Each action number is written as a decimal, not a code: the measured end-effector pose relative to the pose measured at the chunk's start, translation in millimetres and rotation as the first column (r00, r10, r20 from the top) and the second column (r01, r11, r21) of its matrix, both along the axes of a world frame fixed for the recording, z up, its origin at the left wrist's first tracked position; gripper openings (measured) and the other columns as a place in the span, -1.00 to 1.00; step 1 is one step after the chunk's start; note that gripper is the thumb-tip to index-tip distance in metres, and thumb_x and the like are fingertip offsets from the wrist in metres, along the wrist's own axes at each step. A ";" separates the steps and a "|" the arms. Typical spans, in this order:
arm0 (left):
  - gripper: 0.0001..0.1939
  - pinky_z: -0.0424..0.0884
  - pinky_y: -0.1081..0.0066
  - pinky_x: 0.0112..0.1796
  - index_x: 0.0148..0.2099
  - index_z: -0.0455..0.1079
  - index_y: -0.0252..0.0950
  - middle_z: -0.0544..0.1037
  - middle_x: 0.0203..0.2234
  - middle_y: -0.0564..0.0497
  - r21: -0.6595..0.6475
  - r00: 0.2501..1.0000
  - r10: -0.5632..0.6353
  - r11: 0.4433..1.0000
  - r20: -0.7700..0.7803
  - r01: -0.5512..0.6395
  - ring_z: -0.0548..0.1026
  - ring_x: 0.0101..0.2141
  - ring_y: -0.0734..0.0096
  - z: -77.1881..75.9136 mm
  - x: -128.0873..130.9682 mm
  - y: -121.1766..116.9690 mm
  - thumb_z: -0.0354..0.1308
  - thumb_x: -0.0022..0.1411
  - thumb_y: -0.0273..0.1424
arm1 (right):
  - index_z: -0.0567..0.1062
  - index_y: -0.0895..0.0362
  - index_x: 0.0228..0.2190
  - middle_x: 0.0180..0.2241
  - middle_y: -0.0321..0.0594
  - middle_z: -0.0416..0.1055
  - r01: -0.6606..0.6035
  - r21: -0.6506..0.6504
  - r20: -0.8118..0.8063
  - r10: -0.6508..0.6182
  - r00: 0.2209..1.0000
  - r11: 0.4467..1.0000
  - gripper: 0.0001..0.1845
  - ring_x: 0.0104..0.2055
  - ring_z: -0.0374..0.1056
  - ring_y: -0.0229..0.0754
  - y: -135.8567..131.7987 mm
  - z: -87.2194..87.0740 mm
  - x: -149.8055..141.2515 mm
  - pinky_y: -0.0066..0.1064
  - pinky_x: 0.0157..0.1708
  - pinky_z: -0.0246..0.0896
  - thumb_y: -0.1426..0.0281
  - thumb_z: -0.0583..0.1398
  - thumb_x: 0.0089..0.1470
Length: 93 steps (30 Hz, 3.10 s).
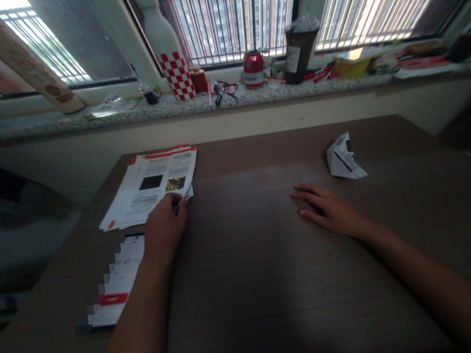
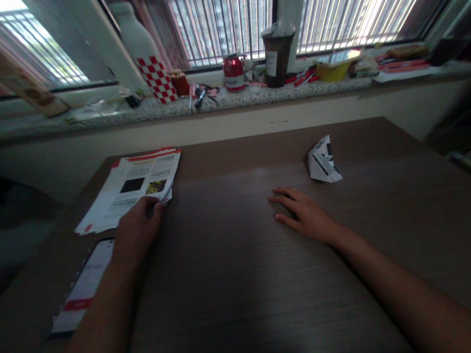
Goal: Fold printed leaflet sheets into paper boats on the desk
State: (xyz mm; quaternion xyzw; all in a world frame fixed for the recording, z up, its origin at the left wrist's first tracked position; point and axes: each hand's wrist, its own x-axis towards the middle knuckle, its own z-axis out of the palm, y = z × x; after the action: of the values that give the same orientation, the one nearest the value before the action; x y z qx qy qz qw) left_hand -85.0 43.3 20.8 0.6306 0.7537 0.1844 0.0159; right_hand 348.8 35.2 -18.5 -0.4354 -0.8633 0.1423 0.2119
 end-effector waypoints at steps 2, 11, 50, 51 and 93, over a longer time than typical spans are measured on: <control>-0.63 0.47 0.19 -0.13 0.09 0.52 -0.27 0.67 -0.10 -0.20 0.008 1.000 -0.002 1.000 -0.021 0.002 0.63 -0.11 -0.03 0.9 1.3 -0.5 -0.03 0.50 -0.22 | 0.41 -0.05 0.26 0.34 -0.03 0.29 -0.001 -0.002 0.002 0.001 1.000 1.000 -0.51 0.36 0.25 0.14 -0.1 0.5 -0.2 0.14 0.32 0.21 0.17 0.17 0.37; -0.54 0.46 0.23 -0.20 0.05 0.59 -0.30 0.70 -0.17 -0.21 0.022 0.991 -0.025 0.999 -0.132 0.028 0.66 -0.18 -0.02 4.9 9.3 -4.1 -0.10 0.55 -0.21 | 0.40 -0.02 0.27 0.34 0.00 0.28 -0.009 0.000 0.004 0.009 1.000 1.000 -0.51 0.37 0.24 0.13 -0.3 0.9 -0.3 0.11 0.32 0.21 0.19 0.16 0.38; -0.52 0.51 0.10 0.13 0.27 0.45 -0.12 0.53 0.19 -0.10 -0.023 0.372 -0.834 0.398 0.407 0.917 0.53 0.14 0.14 1.8 99.2 -50.9 0.36 0.34 -0.41 | 0.43 -0.10 0.25 0.39 -0.15 0.25 -0.153 -0.066 -0.050 0.150 0.987 0.986 -0.56 0.44 0.15 0.08 -11.6 9.1 -14.4 0.21 0.39 0.11 0.25 0.18 0.39; -0.55 0.51 0.08 0.13 0.26 0.46 -0.12 0.54 0.19 -0.10 -0.023 0.372 -0.835 0.398 0.406 0.917 0.53 0.14 0.13 0.8 99.5 -50.6 0.35 0.35 -0.41 | 0.43 -0.11 0.25 0.39 -0.16 0.25 -0.154 -0.068 -0.051 0.150 0.987 0.986 -0.55 0.44 0.15 0.08 -11.7 9.2 -14.4 0.20 0.39 0.11 0.25 0.19 0.39; -0.55 0.53 0.05 0.06 0.16 0.41 -0.14 0.50 0.14 -0.11 0.037 0.626 -0.737 0.654 0.255 0.755 0.53 0.09 0.05 11.9 67.4 -40.0 0.39 0.28 -0.23 | 0.58 0.01 0.00 0.00 -0.10 0.57 -0.196 0.005 -0.125 0.196 0.973 0.981 -0.75 0.06 0.49 -0.02 -17.1 14.0 -32.6 -0.05 0.04 0.45 0.29 0.14 0.42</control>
State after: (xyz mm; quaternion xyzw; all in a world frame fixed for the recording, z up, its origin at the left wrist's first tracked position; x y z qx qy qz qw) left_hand -17.7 3.3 32.7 0.8567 0.4227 0.2104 0.2078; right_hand 316.2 18.1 -4.5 -0.3391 -0.8867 0.1924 0.2487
